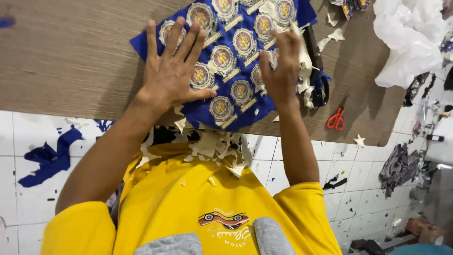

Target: Trimming excess fabric from embroidered patches by peeling off the backing and using scissors.

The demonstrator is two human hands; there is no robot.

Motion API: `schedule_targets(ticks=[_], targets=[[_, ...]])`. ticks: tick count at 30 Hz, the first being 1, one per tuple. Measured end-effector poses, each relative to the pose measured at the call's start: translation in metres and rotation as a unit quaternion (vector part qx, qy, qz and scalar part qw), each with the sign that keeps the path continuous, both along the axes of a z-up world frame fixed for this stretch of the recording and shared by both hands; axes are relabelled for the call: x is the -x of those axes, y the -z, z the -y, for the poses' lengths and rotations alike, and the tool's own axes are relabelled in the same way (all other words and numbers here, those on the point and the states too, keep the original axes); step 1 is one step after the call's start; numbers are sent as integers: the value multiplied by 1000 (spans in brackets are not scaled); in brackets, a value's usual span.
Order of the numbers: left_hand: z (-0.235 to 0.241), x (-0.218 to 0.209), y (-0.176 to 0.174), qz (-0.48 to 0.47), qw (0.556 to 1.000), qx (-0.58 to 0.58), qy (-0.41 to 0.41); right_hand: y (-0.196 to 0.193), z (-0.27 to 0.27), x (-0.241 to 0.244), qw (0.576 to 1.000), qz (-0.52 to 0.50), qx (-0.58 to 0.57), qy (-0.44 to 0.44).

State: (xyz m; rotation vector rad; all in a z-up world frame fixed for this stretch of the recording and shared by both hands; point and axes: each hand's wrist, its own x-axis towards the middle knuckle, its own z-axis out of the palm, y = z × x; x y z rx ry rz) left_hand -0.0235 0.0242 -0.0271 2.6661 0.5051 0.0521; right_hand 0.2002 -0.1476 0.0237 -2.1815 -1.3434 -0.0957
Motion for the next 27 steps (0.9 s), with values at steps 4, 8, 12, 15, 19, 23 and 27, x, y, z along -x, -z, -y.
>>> schedule_targets(ticks=[4,8,12,15,19,23,27], targets=[[-5,-4,-9,31,999,20,17,8,-20,28,970,-15,22,-242],[-6,-7,-7,84,995,23,50,19,-33,38,935,148,62,-317],[-8,-10,-1,45,998,-2,39,16,-38,36,926,171,36,-335],[-9,-12,1,35,999,-8,37,0,-47,39,914,198,52,-349],[-7,-12,1,32,999,-5,35,-13,-56,39,900,179,157,-365],[-8,-12,1,33,999,-14,33,-17,-67,38,878,178,180,-407],[-8,-13,6,35,999,-13,32,-9,-66,34,860,190,211,-424]])
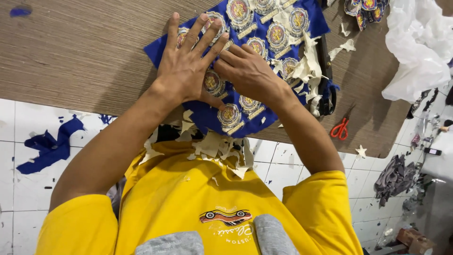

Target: Trimming excess fabric from embroidered patches by peeling off the backing and using scissors.

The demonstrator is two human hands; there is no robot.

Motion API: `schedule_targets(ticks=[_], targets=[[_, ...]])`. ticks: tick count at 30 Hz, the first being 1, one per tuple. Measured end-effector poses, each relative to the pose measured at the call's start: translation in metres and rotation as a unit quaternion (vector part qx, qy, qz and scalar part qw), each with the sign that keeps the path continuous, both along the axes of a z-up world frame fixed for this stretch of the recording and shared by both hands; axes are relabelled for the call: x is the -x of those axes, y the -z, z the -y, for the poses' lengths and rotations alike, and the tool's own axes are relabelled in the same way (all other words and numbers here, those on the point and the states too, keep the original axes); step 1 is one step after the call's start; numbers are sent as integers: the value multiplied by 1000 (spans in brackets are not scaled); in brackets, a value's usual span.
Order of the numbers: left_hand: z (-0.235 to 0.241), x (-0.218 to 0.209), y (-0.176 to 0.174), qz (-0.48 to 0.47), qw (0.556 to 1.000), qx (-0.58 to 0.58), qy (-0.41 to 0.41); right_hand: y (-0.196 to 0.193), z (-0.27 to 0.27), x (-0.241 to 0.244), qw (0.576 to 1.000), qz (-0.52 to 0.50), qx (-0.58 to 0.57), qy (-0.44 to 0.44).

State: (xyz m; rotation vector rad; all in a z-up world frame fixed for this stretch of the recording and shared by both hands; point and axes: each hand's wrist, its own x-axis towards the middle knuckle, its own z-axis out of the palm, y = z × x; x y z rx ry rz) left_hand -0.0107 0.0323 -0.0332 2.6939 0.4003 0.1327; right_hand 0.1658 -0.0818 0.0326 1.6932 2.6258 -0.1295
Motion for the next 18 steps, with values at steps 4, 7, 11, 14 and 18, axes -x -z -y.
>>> schedule_targets(ticks=[4,7,11,14,18], targets=[[-3,-1,7,-20,999,-40,2,-20,22,10,973,-36,226,11],[-4,-5,17,-26,981,-192,-14,-34,55,17,955,-103,278,-4],[-7,-6,14,-47,995,-82,19,-16,79,7,966,-200,147,69],[-17,-2,-20,-35,998,20,50,-4,63,7,970,-214,-40,112],[-16,-6,-14,23,998,49,15,19,46,11,979,-146,-114,89]])
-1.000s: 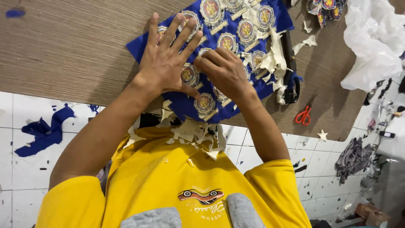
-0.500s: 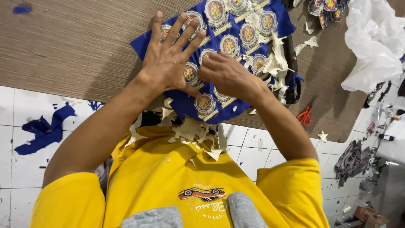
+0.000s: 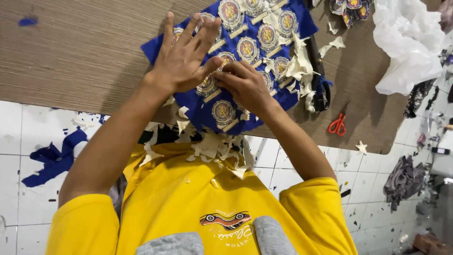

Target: Trimming excess fabric from embroidered patches by peeling off the backing and using scissors.

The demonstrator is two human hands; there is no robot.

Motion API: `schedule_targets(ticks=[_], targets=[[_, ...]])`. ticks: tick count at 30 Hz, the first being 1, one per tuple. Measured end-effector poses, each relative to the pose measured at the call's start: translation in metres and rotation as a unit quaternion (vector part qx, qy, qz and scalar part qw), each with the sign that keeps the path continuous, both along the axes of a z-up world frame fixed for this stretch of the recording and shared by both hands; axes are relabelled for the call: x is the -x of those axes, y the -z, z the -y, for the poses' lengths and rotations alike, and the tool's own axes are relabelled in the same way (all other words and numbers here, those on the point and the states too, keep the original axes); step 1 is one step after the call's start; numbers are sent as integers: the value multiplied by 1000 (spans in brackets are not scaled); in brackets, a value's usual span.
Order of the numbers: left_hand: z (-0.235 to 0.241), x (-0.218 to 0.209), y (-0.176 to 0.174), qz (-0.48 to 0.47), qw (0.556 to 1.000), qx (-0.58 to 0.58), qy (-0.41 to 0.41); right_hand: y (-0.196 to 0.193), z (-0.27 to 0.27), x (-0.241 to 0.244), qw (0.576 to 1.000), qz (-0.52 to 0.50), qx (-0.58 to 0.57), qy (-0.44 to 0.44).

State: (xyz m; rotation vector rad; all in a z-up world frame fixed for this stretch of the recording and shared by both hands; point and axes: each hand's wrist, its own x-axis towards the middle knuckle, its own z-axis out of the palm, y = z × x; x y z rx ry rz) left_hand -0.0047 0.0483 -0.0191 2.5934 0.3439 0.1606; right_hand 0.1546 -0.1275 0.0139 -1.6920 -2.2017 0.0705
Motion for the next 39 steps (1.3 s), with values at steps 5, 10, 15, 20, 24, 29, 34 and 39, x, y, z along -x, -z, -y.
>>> schedule_targets(ticks=[5,10,15,20,24,29,34,39], targets=[[9,0,0,11,1000,-2,-27,2,-13,2,998,25,-52,-8],[13,0,4,15,999,-26,-32,-13,-8,-1,993,-86,70,-41],[14,-5,15,-2,999,-37,-33,-14,6,4,993,-25,108,-37],[15,-5,17,10,998,-41,-35,-11,5,13,973,-176,144,41],[13,-5,12,-8,998,-44,-48,-32,24,96,852,-102,505,97],[0,-9,-4,-32,999,-24,-8,-45,63,107,900,-213,334,-183],[-9,3,5,151,979,-136,-13,-38,69,103,931,-267,204,-144],[11,18,7,102,992,-39,64,-1,83,83,982,-101,75,139]])
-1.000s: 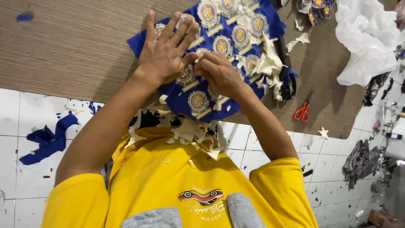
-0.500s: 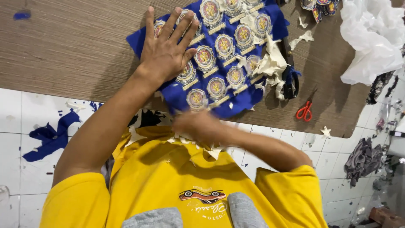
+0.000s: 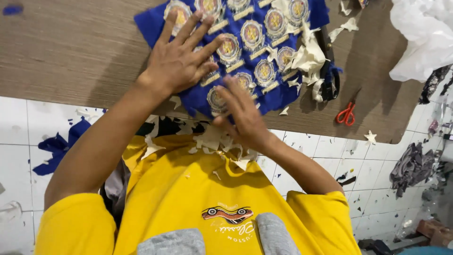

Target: Trimming excess fabric from embroidered patches by peeling off the backing and using scissors.

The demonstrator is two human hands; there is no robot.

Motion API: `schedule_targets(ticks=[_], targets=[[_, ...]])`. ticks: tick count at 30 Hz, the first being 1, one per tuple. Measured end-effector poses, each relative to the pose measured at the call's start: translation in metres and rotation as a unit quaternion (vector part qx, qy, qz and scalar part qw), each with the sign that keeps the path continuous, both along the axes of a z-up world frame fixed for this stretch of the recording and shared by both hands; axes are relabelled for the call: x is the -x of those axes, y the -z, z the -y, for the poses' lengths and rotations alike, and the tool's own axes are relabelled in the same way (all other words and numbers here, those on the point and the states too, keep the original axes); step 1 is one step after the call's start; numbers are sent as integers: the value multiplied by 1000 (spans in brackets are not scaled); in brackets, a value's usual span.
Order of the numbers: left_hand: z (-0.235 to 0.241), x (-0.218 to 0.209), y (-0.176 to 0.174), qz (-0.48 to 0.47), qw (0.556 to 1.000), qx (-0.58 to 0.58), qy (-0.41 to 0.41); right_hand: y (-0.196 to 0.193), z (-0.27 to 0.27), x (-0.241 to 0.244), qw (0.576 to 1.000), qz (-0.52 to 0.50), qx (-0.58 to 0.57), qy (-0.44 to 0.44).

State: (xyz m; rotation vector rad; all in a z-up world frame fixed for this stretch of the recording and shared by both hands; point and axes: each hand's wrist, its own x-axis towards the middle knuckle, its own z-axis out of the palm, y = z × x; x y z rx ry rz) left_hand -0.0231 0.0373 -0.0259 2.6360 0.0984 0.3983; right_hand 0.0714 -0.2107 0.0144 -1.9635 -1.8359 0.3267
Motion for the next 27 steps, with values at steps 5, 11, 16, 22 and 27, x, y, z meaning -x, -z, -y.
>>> schedule_targets(ticks=[5,11,16,22,27], targets=[[-12,-13,3,-139,989,-17,-36,-47,4,36,899,-256,-18,-354],[-11,-20,-7,-187,980,-40,-52,-5,-11,1,995,-54,-80,12],[7,-3,-16,-113,993,-18,12,-11,-27,-2,997,15,-73,-21],[9,12,6,-89,990,-38,101,-19,-33,6,994,81,-58,-39],[5,9,8,-97,987,-52,117,-20,-34,1,1000,-12,11,-19]])
